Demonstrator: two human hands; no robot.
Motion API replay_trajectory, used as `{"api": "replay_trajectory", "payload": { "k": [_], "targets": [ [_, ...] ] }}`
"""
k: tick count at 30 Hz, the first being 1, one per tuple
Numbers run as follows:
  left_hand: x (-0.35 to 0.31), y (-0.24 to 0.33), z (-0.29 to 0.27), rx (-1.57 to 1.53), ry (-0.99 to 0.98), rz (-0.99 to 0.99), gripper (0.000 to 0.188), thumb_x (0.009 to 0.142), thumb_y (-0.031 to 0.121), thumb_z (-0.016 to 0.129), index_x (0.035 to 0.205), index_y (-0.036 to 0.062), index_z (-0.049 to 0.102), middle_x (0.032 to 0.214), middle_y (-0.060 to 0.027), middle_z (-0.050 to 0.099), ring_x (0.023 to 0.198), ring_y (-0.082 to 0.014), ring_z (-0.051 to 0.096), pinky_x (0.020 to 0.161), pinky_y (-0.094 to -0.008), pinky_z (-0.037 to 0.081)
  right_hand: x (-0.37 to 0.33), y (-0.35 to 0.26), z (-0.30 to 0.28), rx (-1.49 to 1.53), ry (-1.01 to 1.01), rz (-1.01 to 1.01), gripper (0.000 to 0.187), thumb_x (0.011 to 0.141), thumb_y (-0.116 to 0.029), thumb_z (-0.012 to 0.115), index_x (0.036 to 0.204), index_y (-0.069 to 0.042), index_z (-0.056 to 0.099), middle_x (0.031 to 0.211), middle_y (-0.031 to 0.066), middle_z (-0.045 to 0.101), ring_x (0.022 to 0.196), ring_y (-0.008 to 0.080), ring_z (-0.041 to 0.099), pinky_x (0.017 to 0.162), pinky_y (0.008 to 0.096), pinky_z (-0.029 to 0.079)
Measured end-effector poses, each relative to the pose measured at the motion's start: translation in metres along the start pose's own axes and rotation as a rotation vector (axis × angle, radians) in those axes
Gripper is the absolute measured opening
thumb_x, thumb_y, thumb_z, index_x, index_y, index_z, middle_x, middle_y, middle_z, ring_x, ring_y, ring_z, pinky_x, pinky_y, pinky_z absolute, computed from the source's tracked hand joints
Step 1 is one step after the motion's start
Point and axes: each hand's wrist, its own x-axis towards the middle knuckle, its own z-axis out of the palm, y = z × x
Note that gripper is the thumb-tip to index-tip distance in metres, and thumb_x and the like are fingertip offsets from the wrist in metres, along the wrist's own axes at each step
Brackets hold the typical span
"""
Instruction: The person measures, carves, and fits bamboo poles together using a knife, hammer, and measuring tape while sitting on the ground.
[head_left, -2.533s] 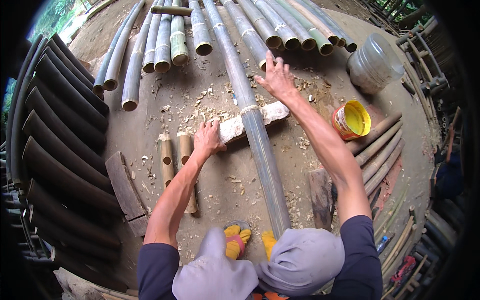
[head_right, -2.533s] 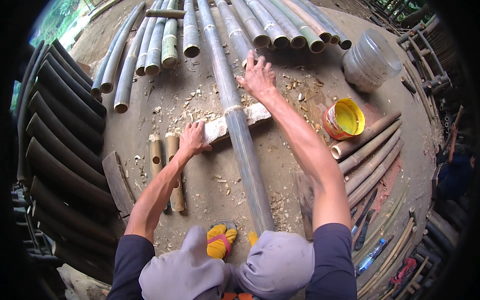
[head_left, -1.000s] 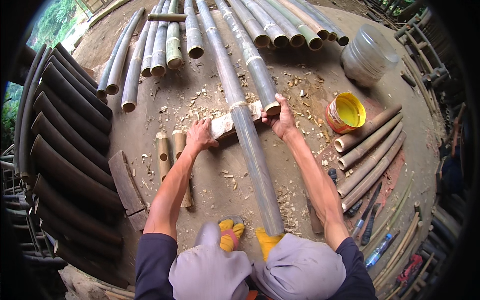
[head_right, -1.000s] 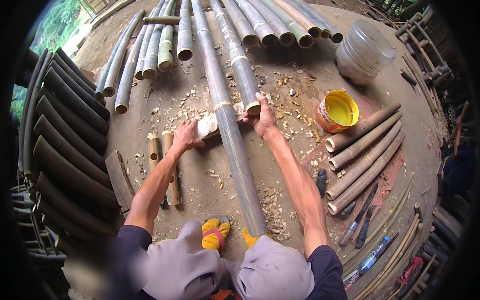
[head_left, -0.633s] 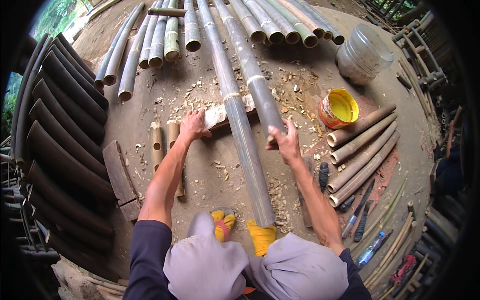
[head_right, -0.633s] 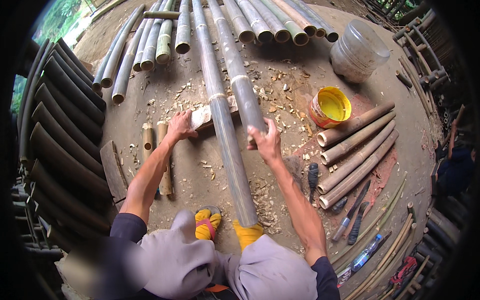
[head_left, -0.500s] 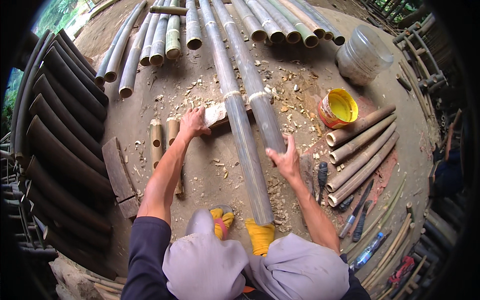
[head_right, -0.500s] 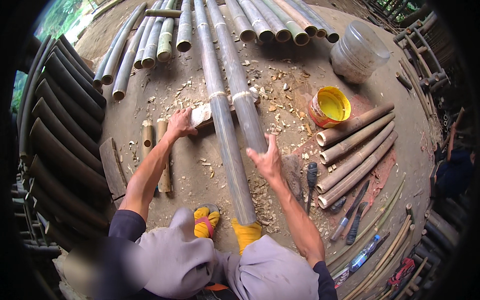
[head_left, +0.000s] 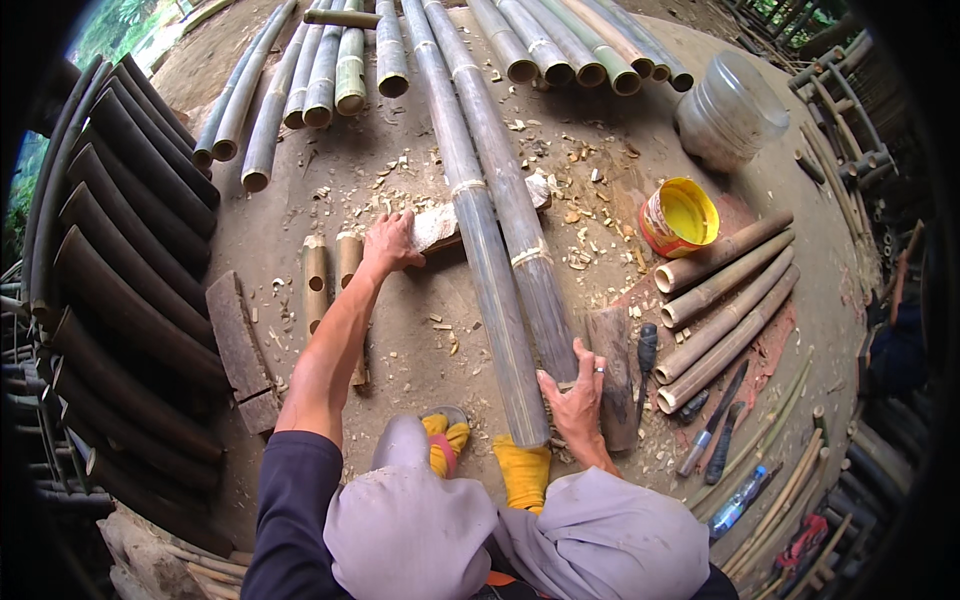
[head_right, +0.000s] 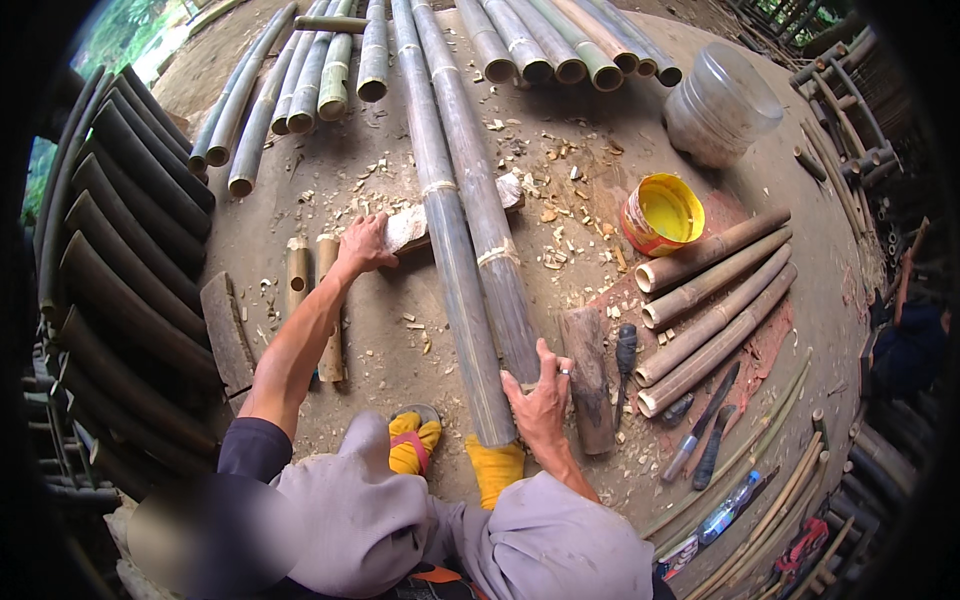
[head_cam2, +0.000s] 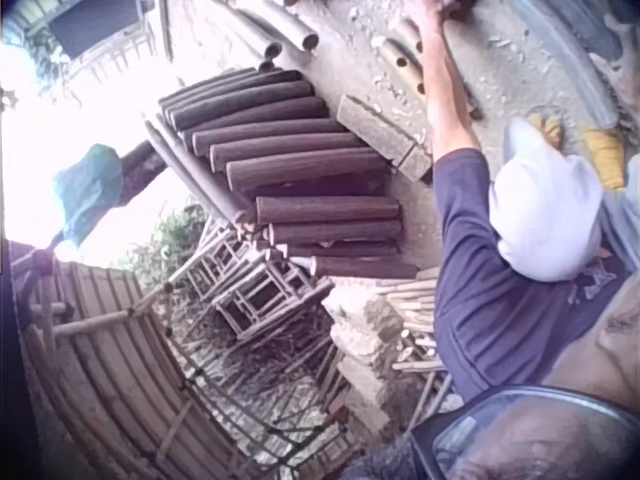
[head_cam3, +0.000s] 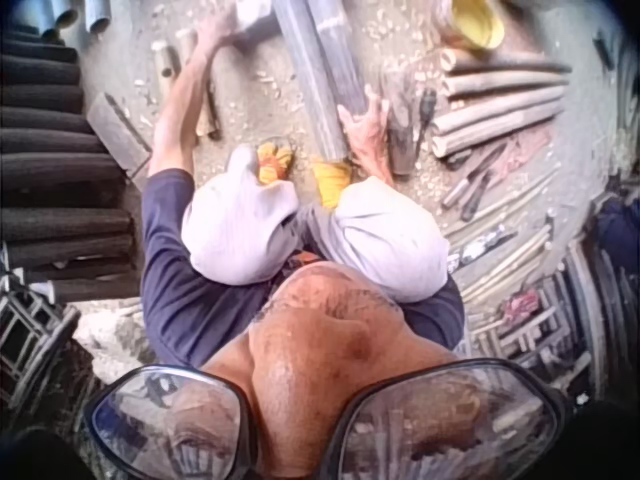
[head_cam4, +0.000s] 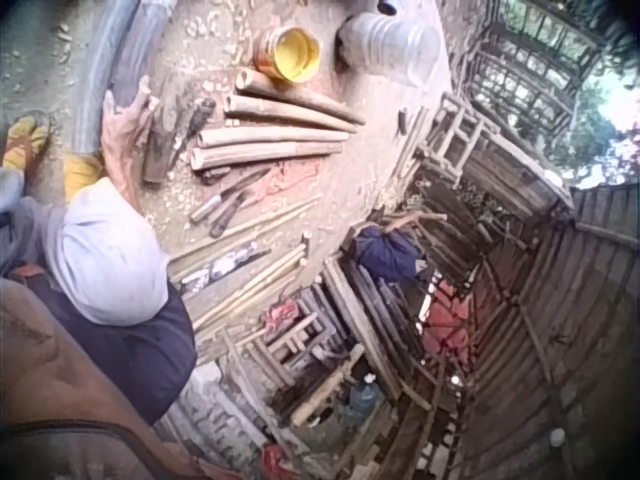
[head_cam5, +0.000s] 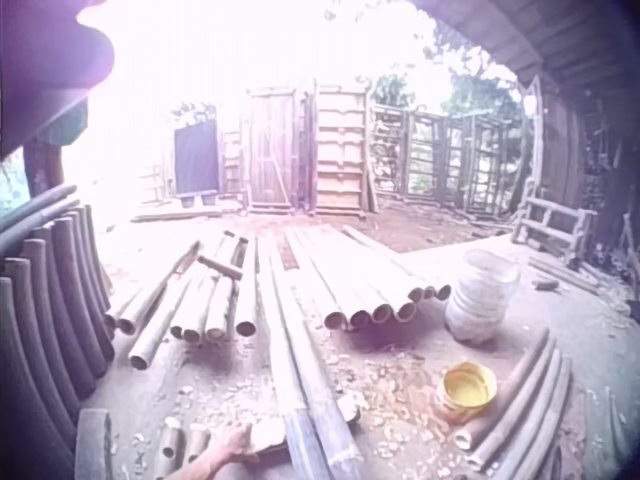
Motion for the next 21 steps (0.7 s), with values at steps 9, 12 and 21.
{"api": "replay_trajectory", "payload": {
  "k": [9,12,21],
  "targets": [
    [0.001,-0.001,-0.004,0.019,-0.007,0.004,0.072,0.052,0.036,0.082,0.11,0.0091,0.05,0.111,-0.0131,0.058,0.11,-0.0329,0.051,0.091,-0.042,0.047,0.032,0.019,-0.003,0.836,-0.338,0.404,0.059,0.078,-0.026,0.071,0.122,0.004,0.045,0.089,0.0112,0.061,0.059,0.0133,0.059,0.047,0.0254,0.048],
    [-0.005,-0.011,0.002,-0.138,0.169,0.045,0.084,0.057,0.044,0.079,0.126,0.0091,0.046,0.119,-0.0161,0.052,0.115,-0.0335,0.046,0.093,-0.0498,0.042,0.031,0.015,0.001,0.531,-0.216,0.243,0.072,0.074,-0.027,0.076,0.128,0.009,0.044,0.109,0.02,0.062,0.096,0.0285,0.062,0.086,0.0359,0.048],
    [0.001,-0.135,-0.096,-0.193,1.271,-0.434,0.063,0.069,0.027,0.077,0.119,0.0029,0.047,0.111,-0.018,0.047,0.105,-0.0319,0.045,0.095,-0.0436,0.036,0.028,0.016,0.0,0.286,-0.137,0.21,0.069,0.075,-0.024,0.075,0.129,0.006,0.045,0.108,0.0189,0.063,0.096,0.0248,0.06,0.087,0.035,0.047]
  ]
}}
